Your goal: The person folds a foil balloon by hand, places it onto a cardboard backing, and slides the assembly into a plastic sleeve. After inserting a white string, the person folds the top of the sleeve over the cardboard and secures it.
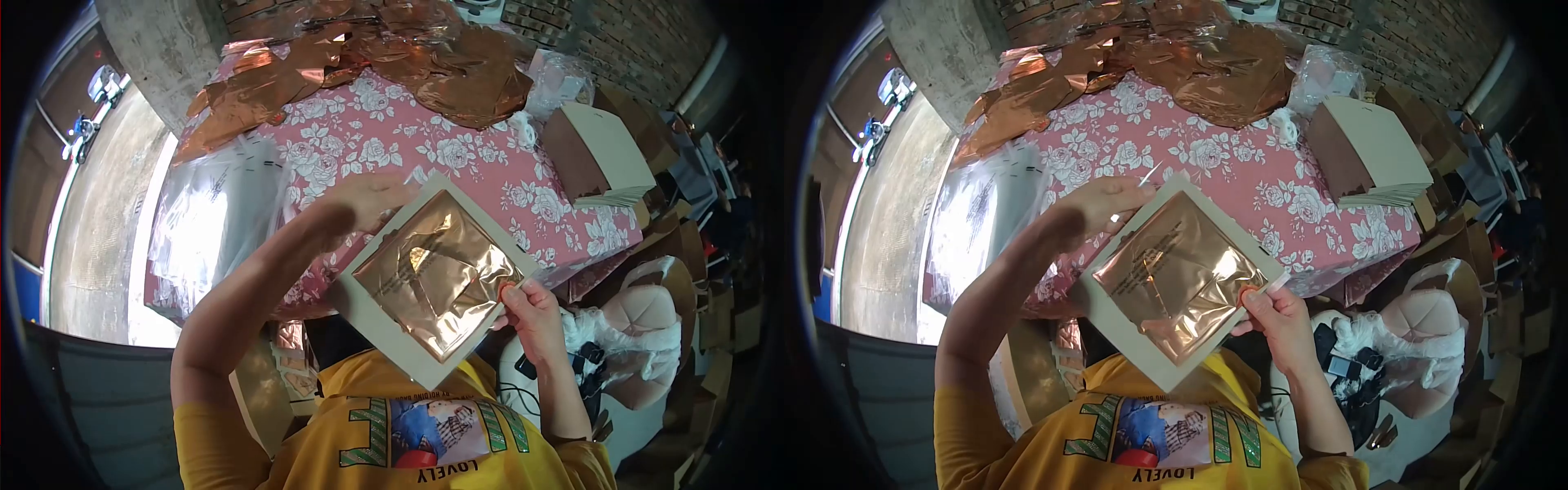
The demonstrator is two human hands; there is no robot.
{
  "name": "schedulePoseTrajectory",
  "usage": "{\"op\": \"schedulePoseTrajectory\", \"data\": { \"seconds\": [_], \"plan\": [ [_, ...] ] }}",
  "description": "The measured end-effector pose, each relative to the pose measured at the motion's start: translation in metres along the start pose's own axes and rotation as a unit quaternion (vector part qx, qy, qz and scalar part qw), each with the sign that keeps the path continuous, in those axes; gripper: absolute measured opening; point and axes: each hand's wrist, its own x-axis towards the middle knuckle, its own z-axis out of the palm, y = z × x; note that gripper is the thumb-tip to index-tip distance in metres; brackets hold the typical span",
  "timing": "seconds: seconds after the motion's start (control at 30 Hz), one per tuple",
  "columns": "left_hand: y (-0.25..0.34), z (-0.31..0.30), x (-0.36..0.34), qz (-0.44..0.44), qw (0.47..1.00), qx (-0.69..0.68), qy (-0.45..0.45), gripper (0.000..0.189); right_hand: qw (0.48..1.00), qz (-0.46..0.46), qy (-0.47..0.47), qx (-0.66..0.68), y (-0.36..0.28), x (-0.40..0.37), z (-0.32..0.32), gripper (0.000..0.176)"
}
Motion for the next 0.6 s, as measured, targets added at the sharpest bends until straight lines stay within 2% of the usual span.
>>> {"op": "schedulePoseTrajectory", "data": {
  "seconds": [0.03,0.1,0.23,0.3,0.37,0.4,0.53,0.6],
  "plan": [
    [-0.002,0.001,0.003,0.0,1.0,0.0,-0.001,0.04,1.0,0.0,0.001,0.0,-0.001,0.001,-0.001,0.021],
    [-0.007,0.003,0.007,0.007,0.996,-0.085,-0.038,0.036,1.0,0.006,0.007,-0.004,-0.003,0.003,-0.003,0.02],
    [-0.021,0.002,0.01,0.031,0.988,-0.134,-0.065,0.035,1.0,0.03,-0.004,0.005,-0.007,0.005,-0.006,0.021],
    [-0.027,0.003,0.011,0.001,0.996,-0.093,0.016,0.036,0.997,0.025,0.002,0.075,-0.006,0.006,-0.009,0.021],
    [-0.037,0.001,0.015,-0.018,0.993,-0.114,0.023,0.039,0.995,0.032,0.01,0.099,-0.012,0.003,-0.005,0.021],
    [-0.022,0.009,0.004,-0.039,0.987,-0.145,0.052,0.041,0.994,0.035,0.003,0.104,-0.016,0.002,-0.004,0.021],
    [-0.018,0.006,0.004,-0.058,0.973,-0.224,-0.013,0.039,0.997,0.031,0.021,0.06,-0.012,0.007,-0.005,0.019],
    [-0.019,0.005,0.004,-0.021,0.963,-0.264,-0.048,0.035,0.997,0.038,0.039,0.062,-0.013,0.01,-0.002,0.016]
  ]
}}
